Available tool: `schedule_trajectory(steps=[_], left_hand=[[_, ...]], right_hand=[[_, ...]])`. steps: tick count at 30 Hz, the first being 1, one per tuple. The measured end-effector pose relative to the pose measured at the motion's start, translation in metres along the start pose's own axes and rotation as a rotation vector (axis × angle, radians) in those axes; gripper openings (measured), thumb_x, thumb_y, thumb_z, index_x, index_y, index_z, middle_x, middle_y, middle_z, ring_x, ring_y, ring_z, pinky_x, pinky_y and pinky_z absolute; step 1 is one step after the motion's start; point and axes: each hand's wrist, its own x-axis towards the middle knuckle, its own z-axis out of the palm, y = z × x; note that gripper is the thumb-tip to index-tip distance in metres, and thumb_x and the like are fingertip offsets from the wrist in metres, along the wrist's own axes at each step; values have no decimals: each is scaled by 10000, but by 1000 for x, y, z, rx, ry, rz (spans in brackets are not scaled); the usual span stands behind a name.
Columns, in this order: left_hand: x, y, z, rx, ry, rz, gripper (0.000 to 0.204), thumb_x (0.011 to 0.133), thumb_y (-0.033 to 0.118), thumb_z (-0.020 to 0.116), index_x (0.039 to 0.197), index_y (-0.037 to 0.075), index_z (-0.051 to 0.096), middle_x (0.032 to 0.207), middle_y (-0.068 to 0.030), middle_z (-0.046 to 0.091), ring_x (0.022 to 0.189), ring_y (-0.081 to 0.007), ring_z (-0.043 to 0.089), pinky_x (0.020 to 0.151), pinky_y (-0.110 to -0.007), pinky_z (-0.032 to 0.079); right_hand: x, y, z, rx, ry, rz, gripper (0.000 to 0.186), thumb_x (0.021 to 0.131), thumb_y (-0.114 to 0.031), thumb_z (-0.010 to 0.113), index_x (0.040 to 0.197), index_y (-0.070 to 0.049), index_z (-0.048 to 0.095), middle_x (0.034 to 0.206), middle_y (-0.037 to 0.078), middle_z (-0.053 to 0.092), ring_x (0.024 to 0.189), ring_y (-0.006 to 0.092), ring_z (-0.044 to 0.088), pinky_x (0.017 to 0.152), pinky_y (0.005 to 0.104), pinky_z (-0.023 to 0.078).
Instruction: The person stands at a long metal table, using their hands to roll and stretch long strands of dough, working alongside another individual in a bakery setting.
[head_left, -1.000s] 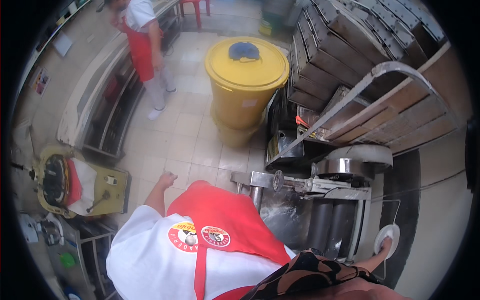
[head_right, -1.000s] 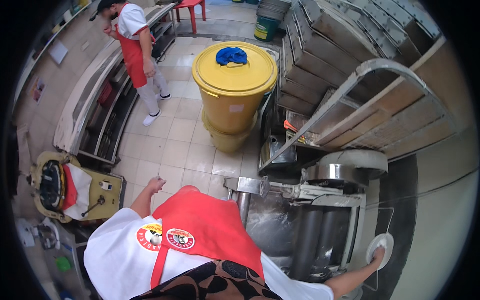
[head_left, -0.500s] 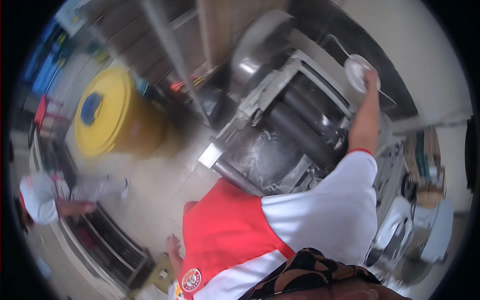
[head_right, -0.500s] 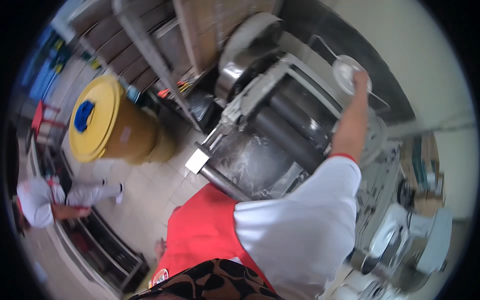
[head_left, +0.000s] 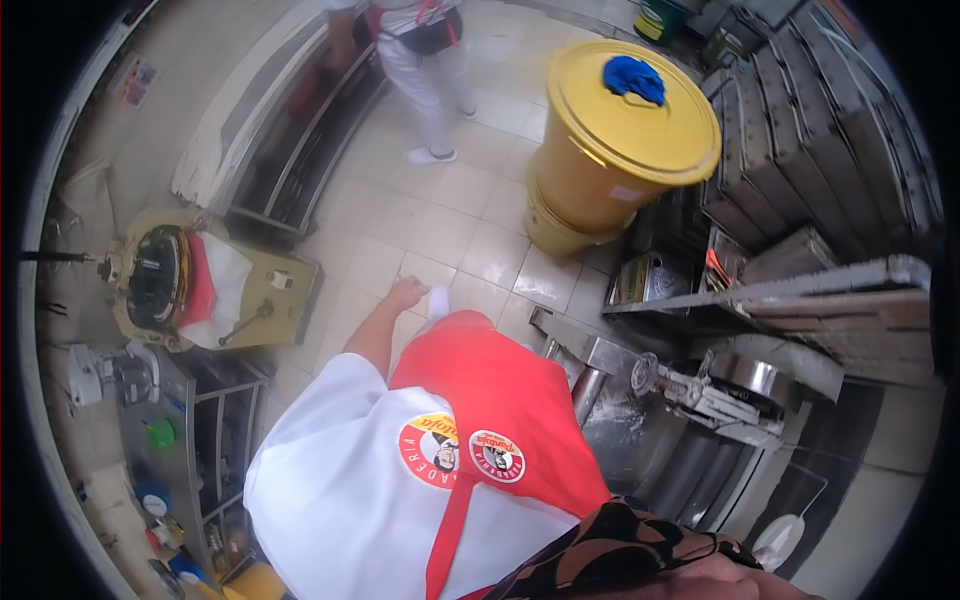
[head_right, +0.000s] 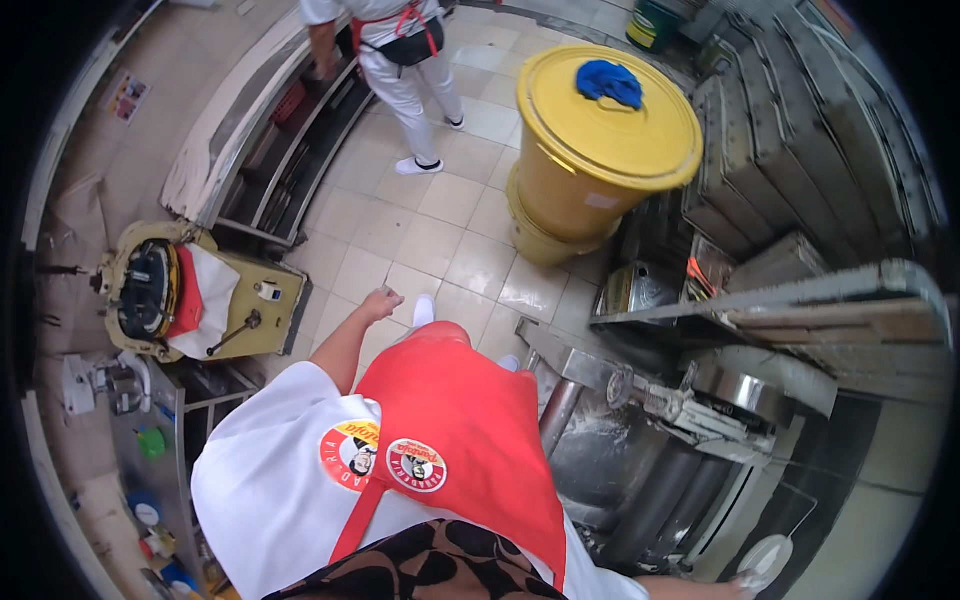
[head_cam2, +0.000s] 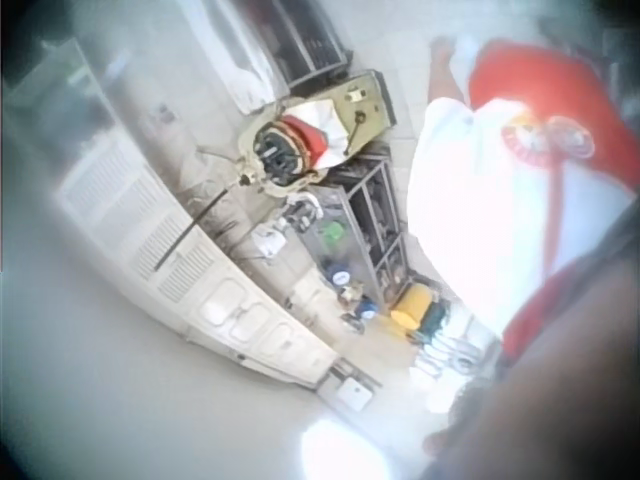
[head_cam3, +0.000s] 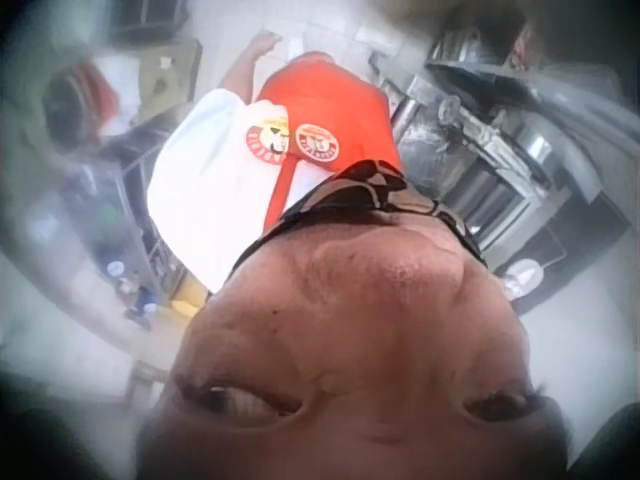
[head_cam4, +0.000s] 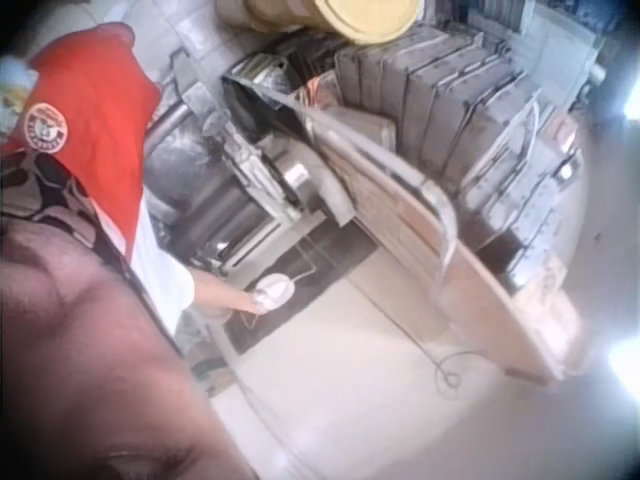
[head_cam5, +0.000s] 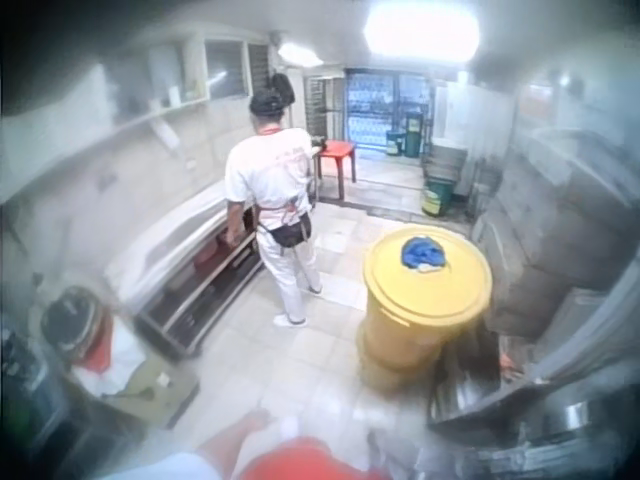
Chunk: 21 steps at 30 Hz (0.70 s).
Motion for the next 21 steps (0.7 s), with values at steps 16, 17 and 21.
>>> schedule_trajectory(steps=[16,17,21], left_hand=[[189,-113,-199,-689,-21,-494,376,972,427,611,1132,93,680,977,-83,690,830,-235,668,676,-427,514],[205,-111,-220,-830,91,-502,337,978,413,611,1069,101,700,898,-67,686,782,-222,660,627,-392,505],[293,-43,-286,-1104,72,-313,289,973,371,600,1119,133,677,959,-43,692,817,-199,660,678,-368,514]], right_hand=[[-206,28,264,24,-74,24,446,1001,-291,469,1337,-43,626,1394,184,598,1328,299,544,1147,436,400],[-206,27,282,-107,-106,-45,451,1002,-288,465,1344,-41,622,1404,185,594,1337,300,539,1155,435,395],[-187,-13,322,-1668,73,-951,468,1005,-277,448,1371,-36,610,1443,190,576,1372,306,520,1191,430,374]])
